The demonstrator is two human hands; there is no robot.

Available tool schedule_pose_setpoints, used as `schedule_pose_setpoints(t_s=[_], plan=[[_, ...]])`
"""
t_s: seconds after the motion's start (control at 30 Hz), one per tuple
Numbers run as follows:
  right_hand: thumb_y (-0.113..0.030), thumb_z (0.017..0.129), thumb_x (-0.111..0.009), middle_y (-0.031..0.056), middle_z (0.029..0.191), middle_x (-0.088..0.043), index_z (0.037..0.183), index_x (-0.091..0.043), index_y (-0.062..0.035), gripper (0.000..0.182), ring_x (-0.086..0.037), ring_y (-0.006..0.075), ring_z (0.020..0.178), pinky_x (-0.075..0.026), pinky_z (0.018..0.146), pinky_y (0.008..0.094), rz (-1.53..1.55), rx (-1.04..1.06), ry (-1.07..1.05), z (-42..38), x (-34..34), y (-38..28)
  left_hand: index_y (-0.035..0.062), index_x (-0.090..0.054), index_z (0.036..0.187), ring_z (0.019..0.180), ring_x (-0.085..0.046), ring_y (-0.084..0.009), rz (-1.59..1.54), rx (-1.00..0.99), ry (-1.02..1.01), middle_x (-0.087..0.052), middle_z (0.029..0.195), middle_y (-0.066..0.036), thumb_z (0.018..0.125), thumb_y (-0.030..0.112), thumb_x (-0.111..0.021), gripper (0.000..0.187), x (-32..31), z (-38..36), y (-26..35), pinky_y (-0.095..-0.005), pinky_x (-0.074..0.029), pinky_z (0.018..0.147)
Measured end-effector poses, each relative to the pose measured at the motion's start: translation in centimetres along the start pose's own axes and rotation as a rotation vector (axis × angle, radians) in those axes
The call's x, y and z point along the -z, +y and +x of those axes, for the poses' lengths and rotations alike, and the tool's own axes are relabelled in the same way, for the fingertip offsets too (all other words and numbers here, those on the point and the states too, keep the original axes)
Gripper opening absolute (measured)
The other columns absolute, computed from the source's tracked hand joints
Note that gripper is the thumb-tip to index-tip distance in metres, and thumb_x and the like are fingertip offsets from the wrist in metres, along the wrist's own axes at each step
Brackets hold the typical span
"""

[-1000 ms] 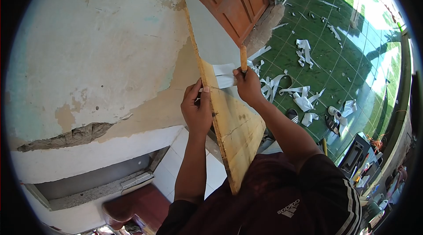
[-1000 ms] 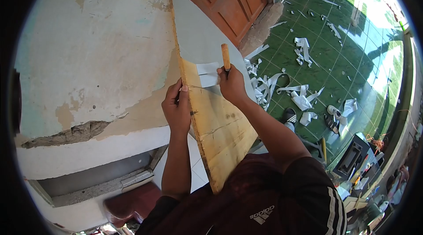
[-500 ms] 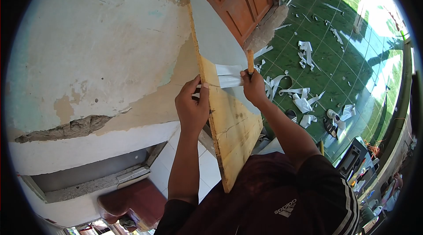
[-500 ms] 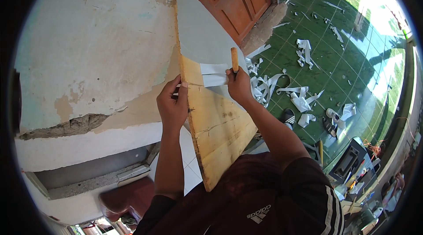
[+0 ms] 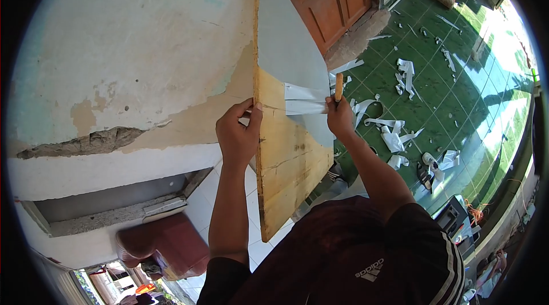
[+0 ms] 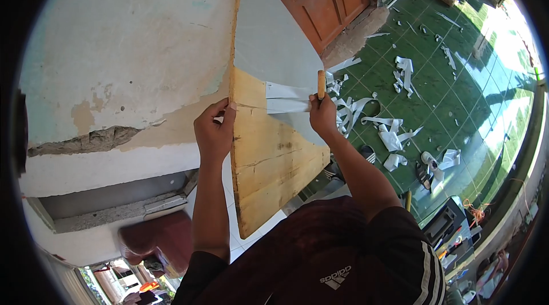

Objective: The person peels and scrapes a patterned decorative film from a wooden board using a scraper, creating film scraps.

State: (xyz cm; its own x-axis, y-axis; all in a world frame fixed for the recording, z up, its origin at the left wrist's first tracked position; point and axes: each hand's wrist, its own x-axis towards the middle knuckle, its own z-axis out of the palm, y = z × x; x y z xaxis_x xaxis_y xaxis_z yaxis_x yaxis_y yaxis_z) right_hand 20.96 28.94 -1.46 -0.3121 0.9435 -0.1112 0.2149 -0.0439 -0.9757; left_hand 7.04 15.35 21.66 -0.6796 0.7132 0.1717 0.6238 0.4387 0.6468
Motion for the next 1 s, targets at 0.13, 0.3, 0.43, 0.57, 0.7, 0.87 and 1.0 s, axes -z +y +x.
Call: schedule_pose_setpoints(t_s=[0.13,0.3,0.43,0.57,0.7,0.87,1.0], plan=[[-0.021,0.104,-0.063,0.023,0.078,-0.066,0.099,-0.061,0.003,0.024,-0.064,0.0418,0.07,-0.049,0.066,0.0471,0.037,0.034,-0.009,0.6,-0.9,0.1,0.0011,-0.078,0.106,0.079,-0.074,-0.0201,0.085,0.021,0.034,-0.077,0.089,-0.012,0.094,0.023,-0.076,0.025,1.0,0.3,-0.3,-0.033,-0.057,0.069],[-0.02,0.104,-0.063,0.0233,0.078,-0.066,0.098,-0.06,0.0029,0.024,-0.064,0.0423,0.07,-0.049,0.066,0.0474,0.03,0.089,-0.045,0.5,-2.3,1.2,0.0019,-0.079,0.103,0.081,-0.074,-0.021,0.131,0.044,0.066,-0.078,0.089,-0.011,0.091,0.027,-0.079,0.027,2.4,0.8,-3.2,-0.0349,-0.057,0.077],[-0.02,0.105,-0.062,0.0221,0.073,-0.064,0.098,-0.061,0.0024,0.024,-0.062,0.0428,0.065,-0.047,0.062,0.0477,0.006,0.002,0.0,0.1,-3.0,2.9,0.0017,-0.079,0.102,0.081,-0.075,-0.0211,0.151,0.045,0.044,-0.078,0.089,-0.011,0.09,0.027,-0.08,0.028,3.4,1.4,-4.3,-0.0353,-0.057,0.078],[-0.019,0.105,-0.061,0.0246,0.075,-0.062,0.102,-0.062,0.0036,0.023,-0.061,0.0406,0.064,-0.046,0.062,0.0474,-0.006,0.031,-0.173,-0.4,-2.6,4.4,0.0011,-0.079,0.099,0.081,-0.075,-0.0205,0.162,0.026,0.051,-0.078,0.088,-0.011,0.09,0.026,-0.081,0.026,4.1,1.8,-4.7,-0.0348,-0.057,0.078],[-0.017,0.105,-0.059,0.0153,0.089,-0.064,0.115,-0.063,0.0025,0.022,-0.059,0.0262,0.076,-0.047,0.072,0.0394,0.172,0.013,-0.046,0.0,-5.1,5.5,0.0009,-0.079,0.097,0.08,-0.075,-0.0198,0.146,0.044,0.049,-0.078,0.086,-0.01,0.089,0.024,-0.081,0.025,4.8,2.3,-5.3,-0.034,-0.057,0.078],[-0.018,0.106,-0.059,0.0035,0.108,-0.059,0.132,-0.06,0.0005,0.032,-0.054,0.0135,0.094,-0.044,0.086,0.0297,0.761,-0.161,0.47,-1.5,-7.0,4.3,0.0009,-0.079,0.097,0.08,-0.075,-0.0197,0.15,0.001,0.056,-0.078,0.085,-0.01,0.089,0.023,-0.08,0.024,5.3,2.6,-6.1,-0.0339,-0.056,0.078],[-0.013,0.097,-0.073,0.0048,0.108,-0.065,0.124,-0.066,-0.0001,0.031,-0.058,0.0138,0.085,-0.049,0.078,0.0333,0.309,0.096,0.096,-5.1,-7.2,0.0,0.0004,-0.079,0.096,0.08,-0.074,-0.0195,0.157,-0.041,0.069,-0.078,0.085,-0.01,0.089,0.023,-0.08,0.024,5.2,2.7,-6.4,-0.0336,-0.056,0.079]])
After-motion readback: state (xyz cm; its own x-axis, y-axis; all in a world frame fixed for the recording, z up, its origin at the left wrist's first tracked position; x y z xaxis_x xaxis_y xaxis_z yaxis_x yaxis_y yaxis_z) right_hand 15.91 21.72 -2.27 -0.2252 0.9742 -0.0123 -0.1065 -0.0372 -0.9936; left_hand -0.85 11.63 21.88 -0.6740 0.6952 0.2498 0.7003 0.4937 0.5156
